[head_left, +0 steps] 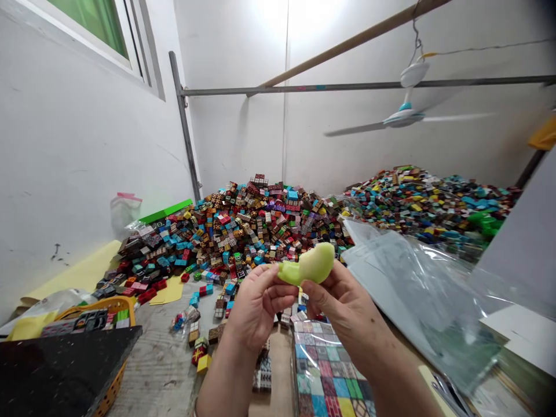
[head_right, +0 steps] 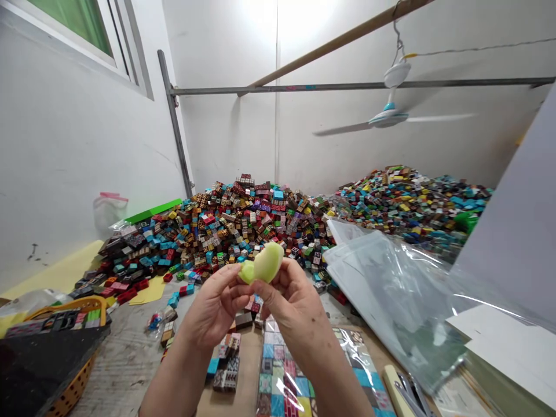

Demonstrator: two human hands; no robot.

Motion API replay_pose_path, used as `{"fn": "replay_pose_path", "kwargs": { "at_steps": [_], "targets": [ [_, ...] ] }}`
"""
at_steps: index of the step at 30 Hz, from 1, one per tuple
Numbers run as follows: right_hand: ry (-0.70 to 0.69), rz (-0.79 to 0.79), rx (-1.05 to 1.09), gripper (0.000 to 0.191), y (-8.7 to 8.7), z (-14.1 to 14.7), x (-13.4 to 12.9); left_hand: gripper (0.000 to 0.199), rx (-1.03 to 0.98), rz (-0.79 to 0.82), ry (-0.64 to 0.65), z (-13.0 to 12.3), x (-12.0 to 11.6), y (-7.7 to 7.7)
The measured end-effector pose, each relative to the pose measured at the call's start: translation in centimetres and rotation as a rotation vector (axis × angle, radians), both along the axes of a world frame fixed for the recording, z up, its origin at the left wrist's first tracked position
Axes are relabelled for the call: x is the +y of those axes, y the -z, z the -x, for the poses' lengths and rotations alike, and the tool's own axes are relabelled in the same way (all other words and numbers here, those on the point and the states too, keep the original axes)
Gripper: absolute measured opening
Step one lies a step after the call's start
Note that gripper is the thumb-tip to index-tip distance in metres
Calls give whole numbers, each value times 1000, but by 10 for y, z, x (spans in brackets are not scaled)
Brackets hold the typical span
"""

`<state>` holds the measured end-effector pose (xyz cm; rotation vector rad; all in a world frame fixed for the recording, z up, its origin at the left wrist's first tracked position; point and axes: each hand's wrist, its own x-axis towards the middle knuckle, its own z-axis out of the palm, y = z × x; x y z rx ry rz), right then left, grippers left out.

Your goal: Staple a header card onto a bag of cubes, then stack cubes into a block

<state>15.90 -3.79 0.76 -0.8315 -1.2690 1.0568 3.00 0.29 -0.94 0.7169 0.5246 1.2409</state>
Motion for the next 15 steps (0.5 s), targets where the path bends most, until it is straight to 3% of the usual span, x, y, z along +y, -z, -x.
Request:
{"fn": "replay_pose_path", "kwargs": {
  "at_steps": [9, 15],
  "targets": [
    [-127, 94, 25, 36, 5, 0, -3, 18, 208, -219, -185, 21, -7, -13],
    [-165, 121, 16, 56, 1, 4, -7, 21, 254, -300, -287, 32, -8, -17]
  ]
}}
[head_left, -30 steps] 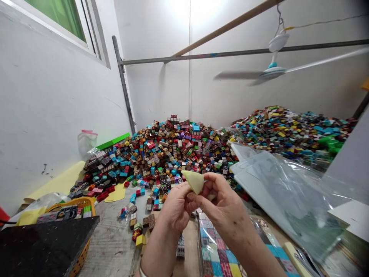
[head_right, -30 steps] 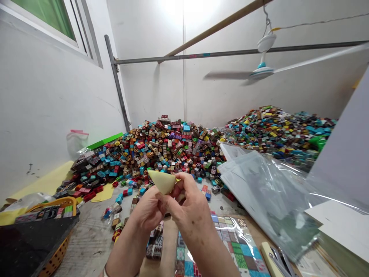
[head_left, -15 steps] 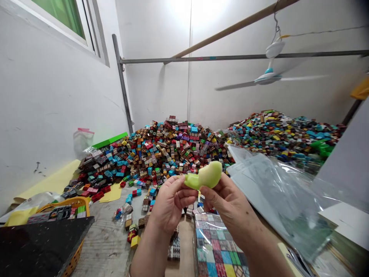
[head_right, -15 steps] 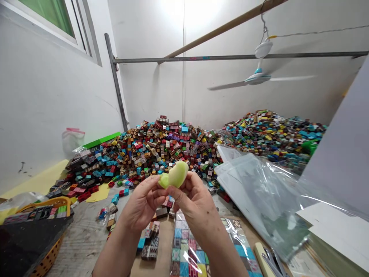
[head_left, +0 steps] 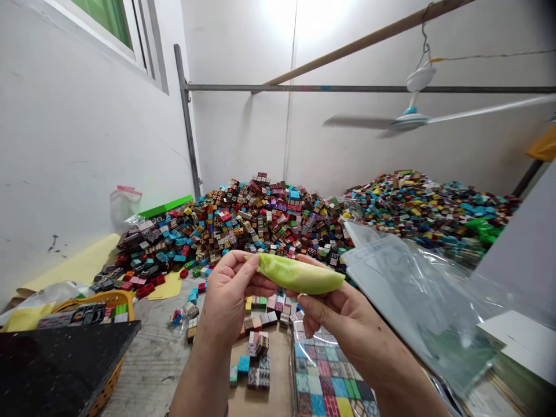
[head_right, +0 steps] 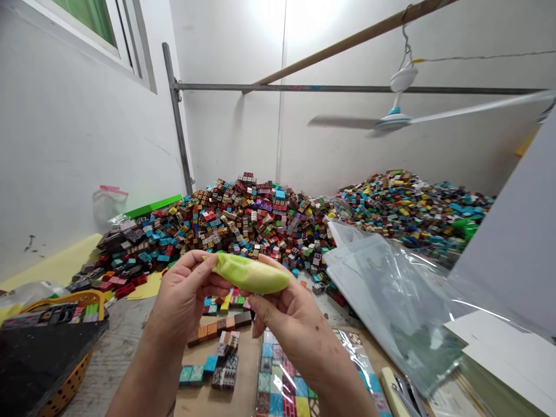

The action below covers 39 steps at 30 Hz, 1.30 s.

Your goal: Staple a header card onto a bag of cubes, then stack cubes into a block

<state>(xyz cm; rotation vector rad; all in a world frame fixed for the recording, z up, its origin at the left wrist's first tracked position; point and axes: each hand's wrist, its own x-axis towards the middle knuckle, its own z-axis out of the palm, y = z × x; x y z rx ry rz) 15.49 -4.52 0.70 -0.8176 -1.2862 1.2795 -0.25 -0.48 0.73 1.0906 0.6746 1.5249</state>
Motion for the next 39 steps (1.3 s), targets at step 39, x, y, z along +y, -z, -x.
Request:
{"fn": "replay_pose_path", "kwargs": {
  "at_steps": [39],
  "targets": [
    [166, -186, -388, 26, -22, 2, -29, 22, -97, -59, -153, 12, -7, -8]
  ]
}}
